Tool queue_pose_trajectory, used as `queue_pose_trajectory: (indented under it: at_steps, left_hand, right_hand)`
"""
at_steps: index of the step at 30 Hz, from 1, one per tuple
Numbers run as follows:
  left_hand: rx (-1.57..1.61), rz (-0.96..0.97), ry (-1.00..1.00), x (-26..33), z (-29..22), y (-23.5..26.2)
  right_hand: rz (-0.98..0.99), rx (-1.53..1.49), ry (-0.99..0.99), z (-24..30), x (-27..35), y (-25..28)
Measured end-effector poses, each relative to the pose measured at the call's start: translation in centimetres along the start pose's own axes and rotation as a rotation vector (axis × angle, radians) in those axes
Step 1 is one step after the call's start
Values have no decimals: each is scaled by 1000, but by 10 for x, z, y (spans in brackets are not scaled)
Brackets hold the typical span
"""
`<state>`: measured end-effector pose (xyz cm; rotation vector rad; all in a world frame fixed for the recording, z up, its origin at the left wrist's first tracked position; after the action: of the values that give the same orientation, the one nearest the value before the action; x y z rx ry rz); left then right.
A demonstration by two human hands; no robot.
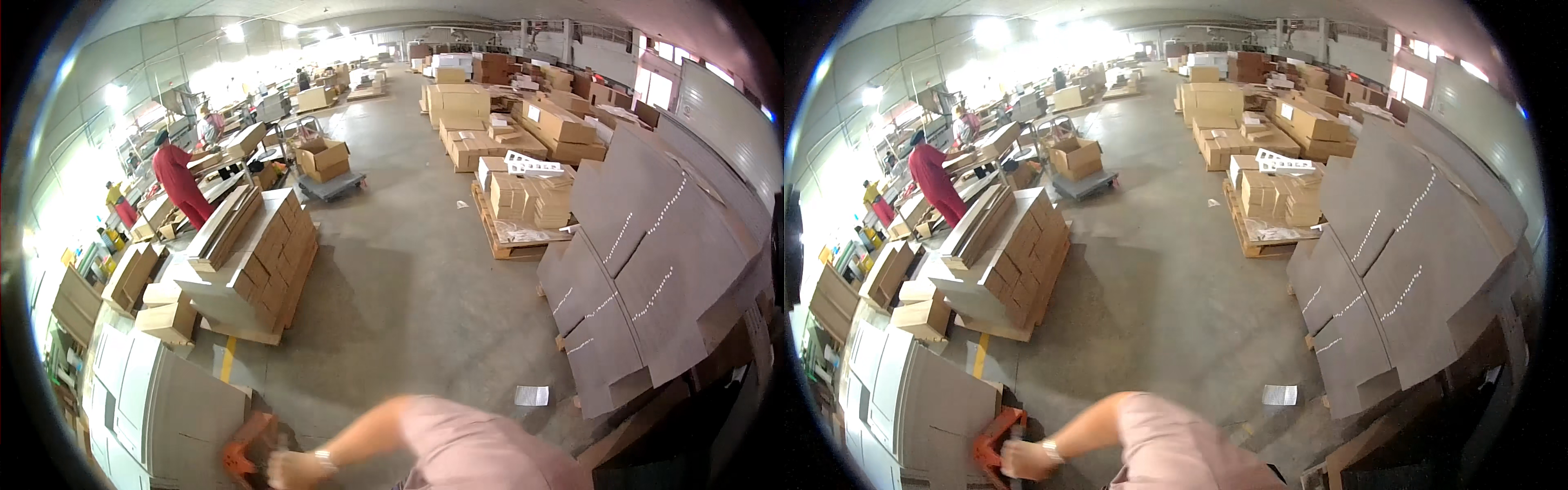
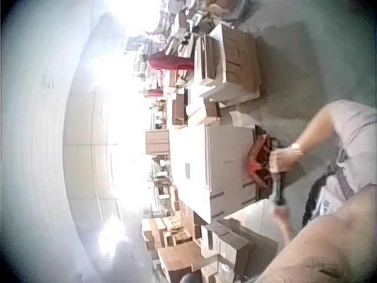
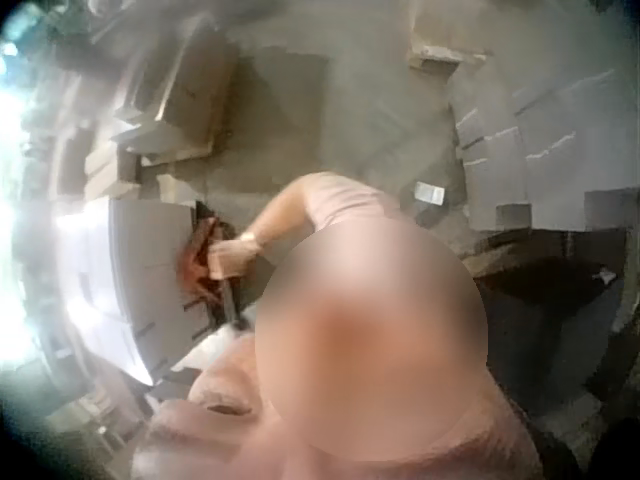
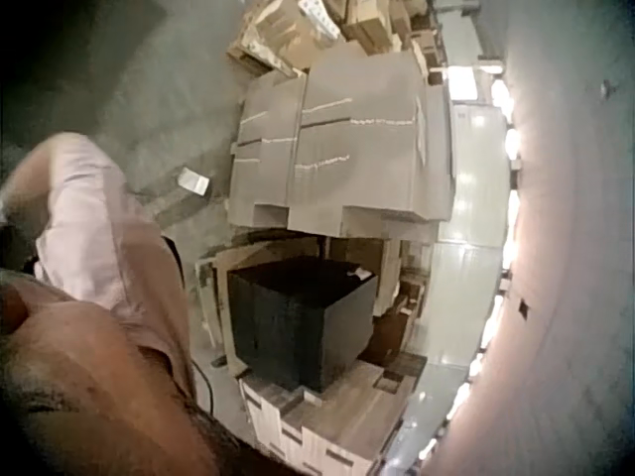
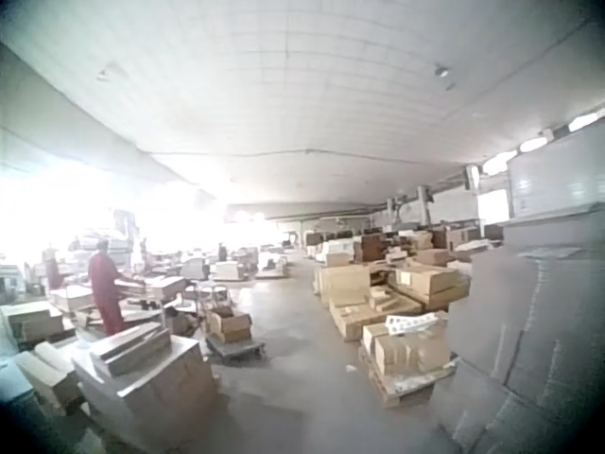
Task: The person walks through a warehouse to an orange manual pallet jack, grips the handle, and pumps it to lift a large white palletized unit. They then pull and maneuver the pallet jack across the floor through rows of boxes and past other workers.
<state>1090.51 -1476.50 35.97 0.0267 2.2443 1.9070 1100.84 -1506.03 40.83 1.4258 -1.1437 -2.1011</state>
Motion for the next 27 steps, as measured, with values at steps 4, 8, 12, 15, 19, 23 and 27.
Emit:
queue_pose_trajectory:
  at_steps: [4, 8, 12, 15, 19, 23, 27]
  left_hand:
    - [36, 346, 39, 50, -69, 5]
    - [107, 685, 87, 60, -124, 31]
    - [613, 612, 90, -29, -32, 64]
    - [611, 619, 204, -53, -53, 105]
    - [63, 589, 104, 38, -115, 58]
    - [141, 622, 91, 33, -130, 61]
    - [249, 645, 158, 41, -111, 53]
  right_hand:
    - [303, -121, -67, 56, 130, -11]
    - [445, -250, 111, 38, 64, -4]
    - [467, -161, -144, 5, -71, 38]
    - [474, -248, -198, -2, -86, 44]
    - [388, -196, -143, 50, 39, 10]
    - [561, -337, -214, 62, 175, -75]
    - [717, -386, -124, 56, 55, 7]
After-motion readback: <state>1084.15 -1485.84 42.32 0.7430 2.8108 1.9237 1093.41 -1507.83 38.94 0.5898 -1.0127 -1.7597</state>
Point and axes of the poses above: each hand's wrist, its own x-axis away from the middle knuckle, its own y-axis out of the back of the hand, z = x × y, the point moved 3 cm from there along -x, towards the middle knuckle, and after that the axes turned 11 degrees about -x, right-handed, at the moved point
